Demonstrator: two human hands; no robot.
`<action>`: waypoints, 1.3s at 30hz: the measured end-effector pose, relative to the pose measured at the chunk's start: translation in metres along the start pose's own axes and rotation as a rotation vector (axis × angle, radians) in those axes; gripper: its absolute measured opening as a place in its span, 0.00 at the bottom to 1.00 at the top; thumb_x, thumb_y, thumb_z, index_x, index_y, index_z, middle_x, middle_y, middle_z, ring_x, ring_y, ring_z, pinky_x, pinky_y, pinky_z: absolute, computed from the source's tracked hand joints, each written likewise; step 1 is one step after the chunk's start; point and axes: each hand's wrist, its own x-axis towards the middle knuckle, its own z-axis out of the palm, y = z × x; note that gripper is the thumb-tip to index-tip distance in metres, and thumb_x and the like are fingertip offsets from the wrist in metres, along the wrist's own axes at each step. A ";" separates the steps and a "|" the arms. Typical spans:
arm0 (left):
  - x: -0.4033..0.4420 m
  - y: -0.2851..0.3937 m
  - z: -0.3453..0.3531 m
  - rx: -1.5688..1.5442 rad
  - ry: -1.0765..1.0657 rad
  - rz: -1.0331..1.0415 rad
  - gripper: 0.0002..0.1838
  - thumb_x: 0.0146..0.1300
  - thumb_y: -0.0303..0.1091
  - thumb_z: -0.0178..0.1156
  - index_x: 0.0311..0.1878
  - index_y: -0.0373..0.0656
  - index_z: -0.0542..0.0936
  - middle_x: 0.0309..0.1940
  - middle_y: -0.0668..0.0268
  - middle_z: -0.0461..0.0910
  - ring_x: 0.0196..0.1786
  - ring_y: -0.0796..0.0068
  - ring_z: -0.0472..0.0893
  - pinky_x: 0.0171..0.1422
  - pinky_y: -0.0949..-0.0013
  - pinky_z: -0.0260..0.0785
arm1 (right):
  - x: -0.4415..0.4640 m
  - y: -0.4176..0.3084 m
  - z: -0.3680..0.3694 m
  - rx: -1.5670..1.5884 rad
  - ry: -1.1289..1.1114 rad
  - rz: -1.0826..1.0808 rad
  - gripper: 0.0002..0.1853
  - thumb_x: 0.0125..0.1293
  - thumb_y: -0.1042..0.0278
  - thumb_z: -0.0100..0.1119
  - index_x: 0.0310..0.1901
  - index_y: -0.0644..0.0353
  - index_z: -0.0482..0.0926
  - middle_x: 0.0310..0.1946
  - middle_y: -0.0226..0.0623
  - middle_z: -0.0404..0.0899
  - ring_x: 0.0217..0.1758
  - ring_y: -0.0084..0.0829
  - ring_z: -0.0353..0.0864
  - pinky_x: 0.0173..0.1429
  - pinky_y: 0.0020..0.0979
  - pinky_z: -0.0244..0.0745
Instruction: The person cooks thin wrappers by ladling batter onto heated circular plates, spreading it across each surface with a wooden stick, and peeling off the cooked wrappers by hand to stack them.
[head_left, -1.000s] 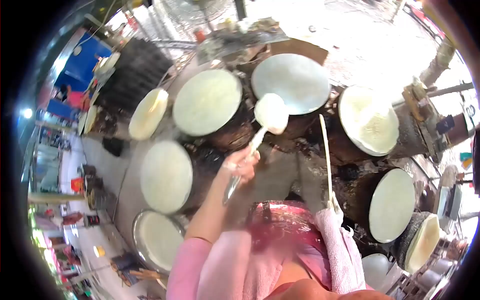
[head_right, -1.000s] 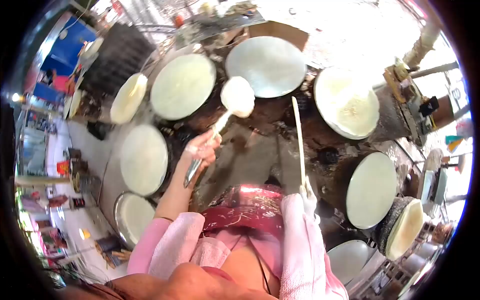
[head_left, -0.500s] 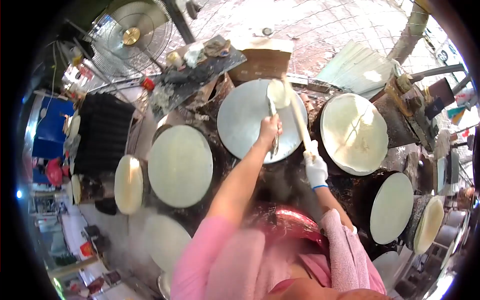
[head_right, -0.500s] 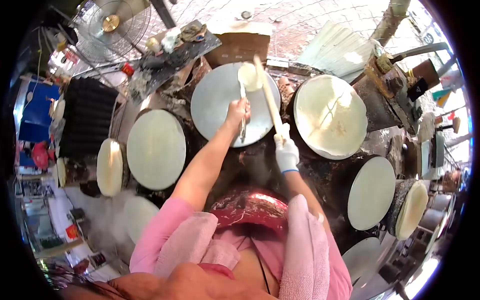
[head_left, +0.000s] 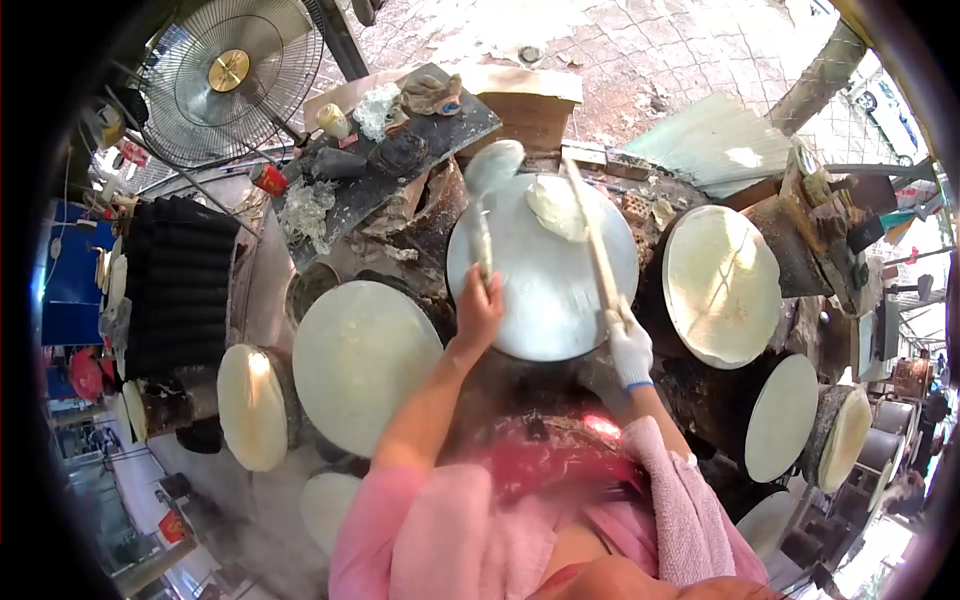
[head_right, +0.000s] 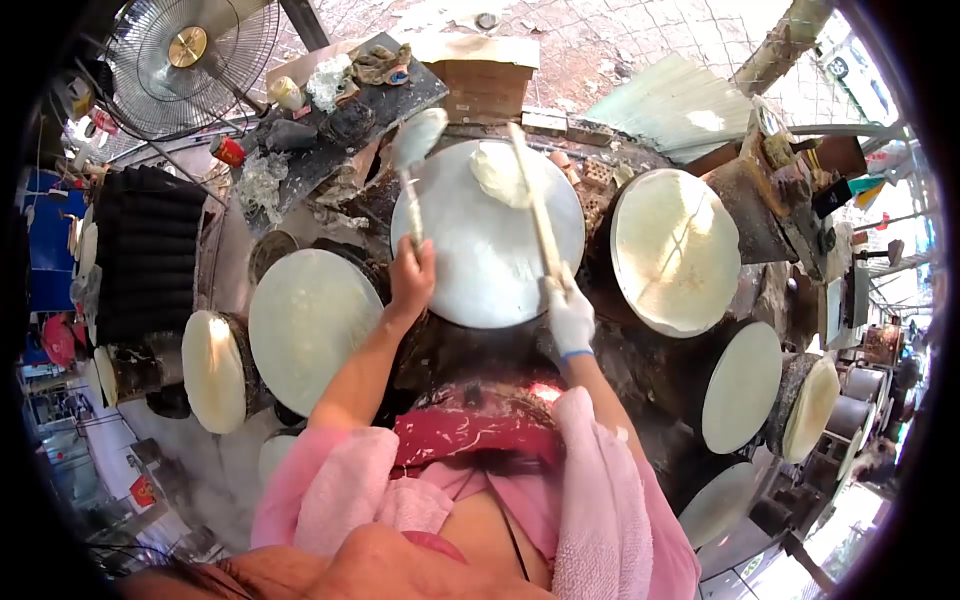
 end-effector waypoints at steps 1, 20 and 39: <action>0.001 -0.011 -0.009 0.070 0.068 0.122 0.15 0.70 0.36 0.58 0.52 0.35 0.71 0.30 0.46 0.80 0.31 0.41 0.81 0.31 0.52 0.73 | 0.014 0.028 0.007 0.341 0.038 -0.154 0.23 0.70 0.52 0.60 0.57 0.61 0.80 0.24 0.24 0.78 0.21 0.15 0.71 0.24 0.24 0.68; -0.148 -0.001 -0.071 -0.099 0.106 -0.533 0.11 0.73 0.37 0.55 0.35 0.42 0.73 0.18 0.75 0.67 0.18 0.87 0.65 0.18 0.77 0.57 | 0.092 0.024 -0.050 0.051 -0.572 -0.084 0.19 0.71 0.54 0.59 0.54 0.59 0.81 0.21 0.18 0.73 0.18 0.12 0.64 0.21 0.19 0.59; -0.189 0.054 -0.039 -0.261 0.345 -0.895 0.09 0.73 0.38 0.55 0.40 0.43 0.74 0.19 0.77 0.66 0.18 0.88 0.64 0.18 0.79 0.54 | 0.195 -0.047 -0.073 -0.748 -0.914 -0.287 0.17 0.69 0.55 0.55 0.52 0.55 0.84 0.35 0.42 0.85 0.33 0.27 0.81 0.41 0.31 0.78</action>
